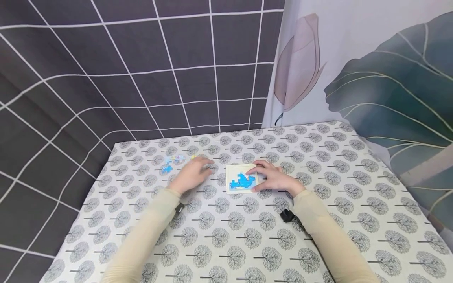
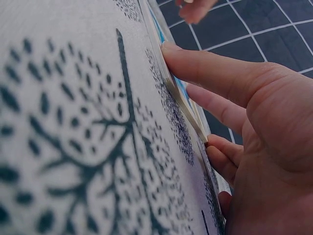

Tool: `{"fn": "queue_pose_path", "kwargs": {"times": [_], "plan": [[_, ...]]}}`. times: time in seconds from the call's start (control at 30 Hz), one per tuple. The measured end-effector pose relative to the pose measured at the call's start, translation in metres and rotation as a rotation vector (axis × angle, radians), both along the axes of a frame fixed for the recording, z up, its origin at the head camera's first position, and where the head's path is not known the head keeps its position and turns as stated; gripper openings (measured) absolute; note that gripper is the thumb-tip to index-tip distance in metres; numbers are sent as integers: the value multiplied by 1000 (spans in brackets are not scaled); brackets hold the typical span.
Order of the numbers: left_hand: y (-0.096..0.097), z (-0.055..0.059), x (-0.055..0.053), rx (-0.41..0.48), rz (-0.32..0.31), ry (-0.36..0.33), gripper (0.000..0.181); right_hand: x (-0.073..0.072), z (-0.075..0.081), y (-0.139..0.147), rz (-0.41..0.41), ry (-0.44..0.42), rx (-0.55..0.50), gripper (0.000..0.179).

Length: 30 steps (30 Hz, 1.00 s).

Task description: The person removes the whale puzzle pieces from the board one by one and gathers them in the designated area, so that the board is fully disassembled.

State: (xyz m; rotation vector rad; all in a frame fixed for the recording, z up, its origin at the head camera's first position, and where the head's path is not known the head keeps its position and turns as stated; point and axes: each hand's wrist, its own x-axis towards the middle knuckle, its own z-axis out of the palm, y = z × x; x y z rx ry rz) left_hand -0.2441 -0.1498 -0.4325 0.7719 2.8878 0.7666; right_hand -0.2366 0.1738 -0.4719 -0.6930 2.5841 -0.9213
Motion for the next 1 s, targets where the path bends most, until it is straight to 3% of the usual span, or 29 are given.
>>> {"fn": "queue_pose_path", "kwargs": {"times": [0.2, 0.37, 0.47, 0.73, 1.0], "plan": [[40, -5, 8, -98, -133, 54, 38, 0, -1, 0, -19, -3, -24, 66], [60, -13, 18, -265, -168, 183, 41, 2, -1, -1, -33, -7, -30, 65], [68, -16, 22, -302, -196, 224, 41, 3, 1, -1, -39, -4, -44, 62], [78, -18, 26, -247, -243, 128, 48, 5, -2, 2, -51, -8, -55, 57], [76, -21, 24, -226, -186, 52, 53, 3, -3, 0, -46, 5, -64, 55]]}}
